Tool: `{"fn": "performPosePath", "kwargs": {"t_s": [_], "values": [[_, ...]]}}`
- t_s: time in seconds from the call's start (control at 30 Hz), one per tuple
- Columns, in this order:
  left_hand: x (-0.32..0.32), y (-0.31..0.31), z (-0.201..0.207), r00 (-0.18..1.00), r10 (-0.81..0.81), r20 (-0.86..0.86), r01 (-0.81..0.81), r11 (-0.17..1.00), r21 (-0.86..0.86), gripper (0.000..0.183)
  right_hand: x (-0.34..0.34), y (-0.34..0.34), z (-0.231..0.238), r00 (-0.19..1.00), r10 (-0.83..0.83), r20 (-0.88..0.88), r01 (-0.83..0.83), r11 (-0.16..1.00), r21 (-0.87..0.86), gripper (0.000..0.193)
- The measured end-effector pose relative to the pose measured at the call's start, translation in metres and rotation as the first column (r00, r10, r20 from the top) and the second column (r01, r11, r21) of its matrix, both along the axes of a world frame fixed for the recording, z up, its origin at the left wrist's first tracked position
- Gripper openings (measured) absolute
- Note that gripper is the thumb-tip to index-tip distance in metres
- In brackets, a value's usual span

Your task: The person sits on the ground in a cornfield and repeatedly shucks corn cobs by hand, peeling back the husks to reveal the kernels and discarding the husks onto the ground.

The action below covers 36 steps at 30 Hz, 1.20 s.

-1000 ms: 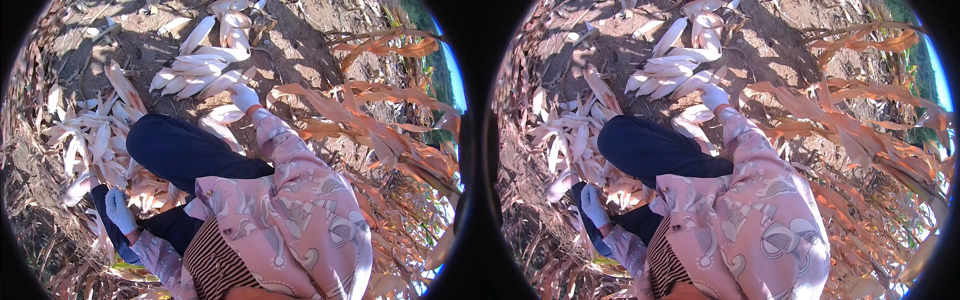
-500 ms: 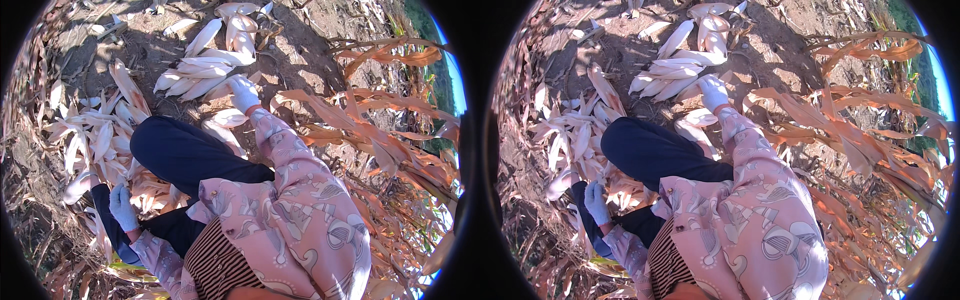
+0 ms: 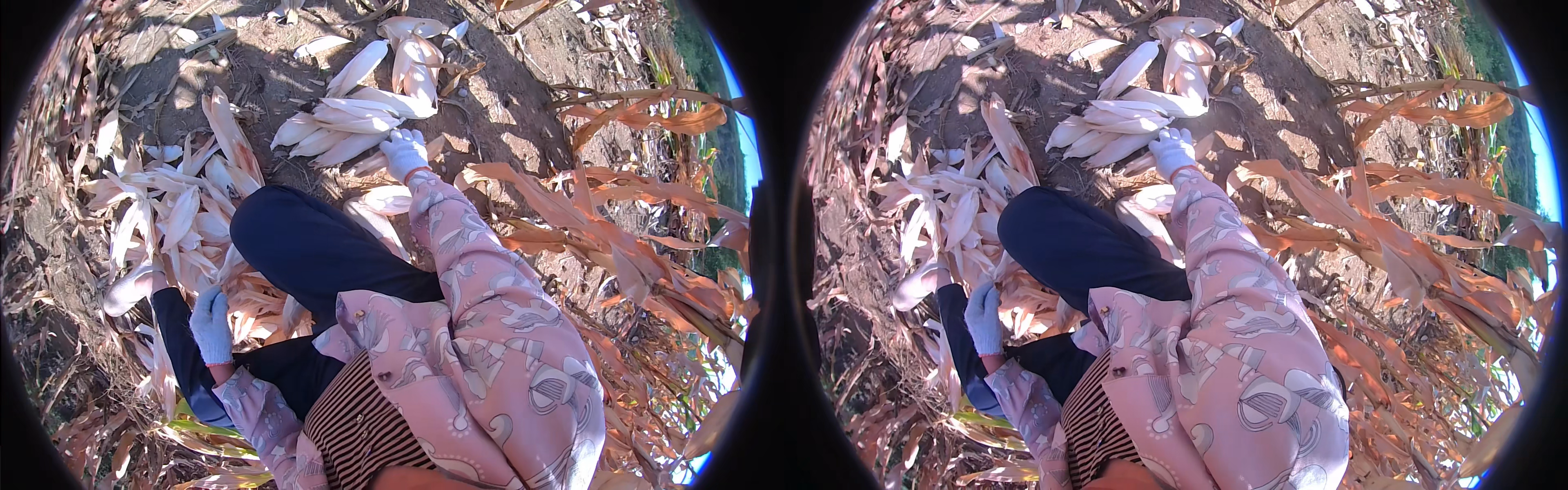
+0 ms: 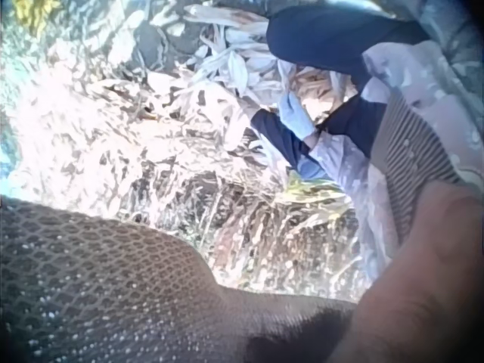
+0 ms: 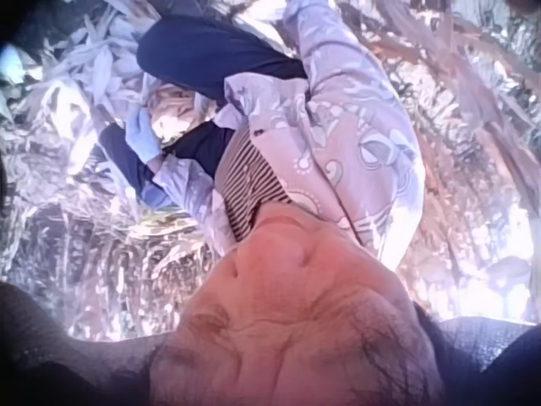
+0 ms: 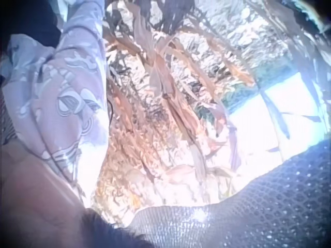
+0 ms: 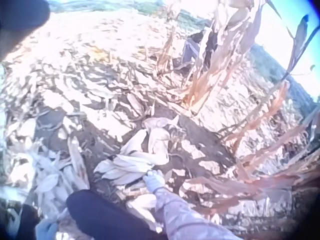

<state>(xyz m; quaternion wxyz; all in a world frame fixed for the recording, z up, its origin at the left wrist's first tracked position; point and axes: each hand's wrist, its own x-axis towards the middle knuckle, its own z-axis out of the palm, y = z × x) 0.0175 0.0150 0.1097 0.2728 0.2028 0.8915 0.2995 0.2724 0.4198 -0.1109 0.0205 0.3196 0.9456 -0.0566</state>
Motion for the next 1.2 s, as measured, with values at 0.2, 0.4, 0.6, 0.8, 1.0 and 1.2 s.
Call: {"fn": "performPosePath", "kwargs": {"t_s": [0.2, 0.4, 0.6, 0.8, 1.0, 1.2], "values": [[0.001, -0.002, 0.003, 0.985, -0.105, -0.135, 0.112, 0.992, 0.049, 0.022, 0.008, 0.008, -0.002, 0.999, 0.008, 0.039, -0.001, 0.984, -0.178, 0.015], [-0.003, 0.001, 0.02, 0.954, -0.21, -0.215, 0.22, 0.975, 0.021, 0.026, -0.002, 0.055, 0.013, 0.729, -0.634, -0.257, 0.449, 0.727, -0.52, 0.033], [0.004, -0.013, 0.025, 0.929, -0.256, -0.266, 0.268, 0.963, 0.01, 0.026, -0.068, 0.03, 0.152, 0.527, -0.804, -0.275, 0.019, 0.335, -0.942, 0.045], [-0.002, -0.009, 0.027, 0.948, -0.232, -0.219, 0.256, 0.963, 0.087, 0.028, -0.151, -0.009, 0.251, 0.747, -0.467, -0.472, -0.183, 0.539, -0.822, 0.043], [-0.003, -0.001, 0.009, 0.987, -0.07, 0.145, 0.008, 0.922, 0.388, 0.041, -0.219, -0.072, 0.323, 0.697, -0.346, -0.627, -0.446, 0.476, -0.758, 0.035], [0.001, 0.037, 0.016, 0.372, -0.132, 0.919, -0.752, 0.537, 0.382, 0.061, -0.227, -0.159, 0.34, 0.672, -0.245, -0.699, -0.626, 0.315, -0.713, 0.032]]}}
